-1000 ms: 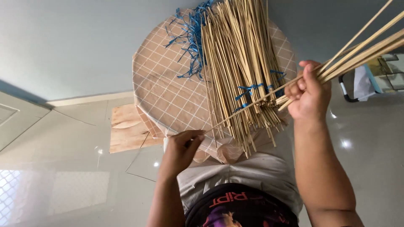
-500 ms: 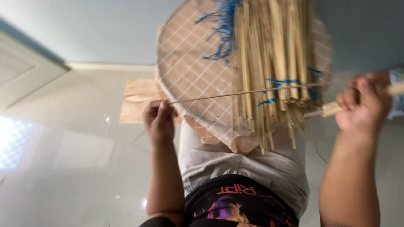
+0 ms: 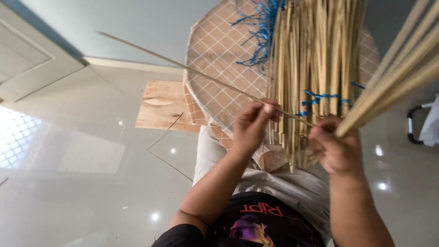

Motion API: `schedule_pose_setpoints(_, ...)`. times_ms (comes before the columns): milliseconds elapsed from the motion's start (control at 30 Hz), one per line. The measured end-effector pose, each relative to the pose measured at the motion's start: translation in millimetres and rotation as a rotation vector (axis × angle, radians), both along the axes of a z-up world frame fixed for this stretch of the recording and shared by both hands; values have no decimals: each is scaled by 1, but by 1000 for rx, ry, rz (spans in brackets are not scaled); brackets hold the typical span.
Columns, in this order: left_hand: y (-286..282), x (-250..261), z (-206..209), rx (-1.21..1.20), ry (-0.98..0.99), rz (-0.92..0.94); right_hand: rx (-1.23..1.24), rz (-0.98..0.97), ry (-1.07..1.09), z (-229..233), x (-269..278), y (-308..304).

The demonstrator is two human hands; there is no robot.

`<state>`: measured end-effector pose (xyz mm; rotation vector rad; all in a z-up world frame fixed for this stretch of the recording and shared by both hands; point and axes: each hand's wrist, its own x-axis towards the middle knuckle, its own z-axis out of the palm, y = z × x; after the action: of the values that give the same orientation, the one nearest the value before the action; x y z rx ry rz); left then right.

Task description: Tying small bundles of thin wooden sticks together using blue plastic strips.

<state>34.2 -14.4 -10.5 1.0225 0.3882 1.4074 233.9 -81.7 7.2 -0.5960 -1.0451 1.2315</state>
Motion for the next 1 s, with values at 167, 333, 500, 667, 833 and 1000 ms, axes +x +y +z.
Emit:
schedule_pose_setpoints(167,3,-12,19,149,71,147,-60,-150,-261,17,18,8)
schedule_pose_setpoints(333,11,-47,27,185,194,255,-68,-221,-195,51,34,7)
schedule_pose_setpoints(500,-6,-39,23,247,642,266,227,-226,-122,60,27,17)
schedule_pose_setpoints(667,13,-34,0,448,738,430,160,-280,-49,45,-5,37)
schedule_pose_setpoints(833,12,-49,15,415,694,549,127,-300,-65,14,-51,73)
schedule_pose_setpoints(1000,14,-52,11,469,717,576,54,-268,-201,-41,-85,97)
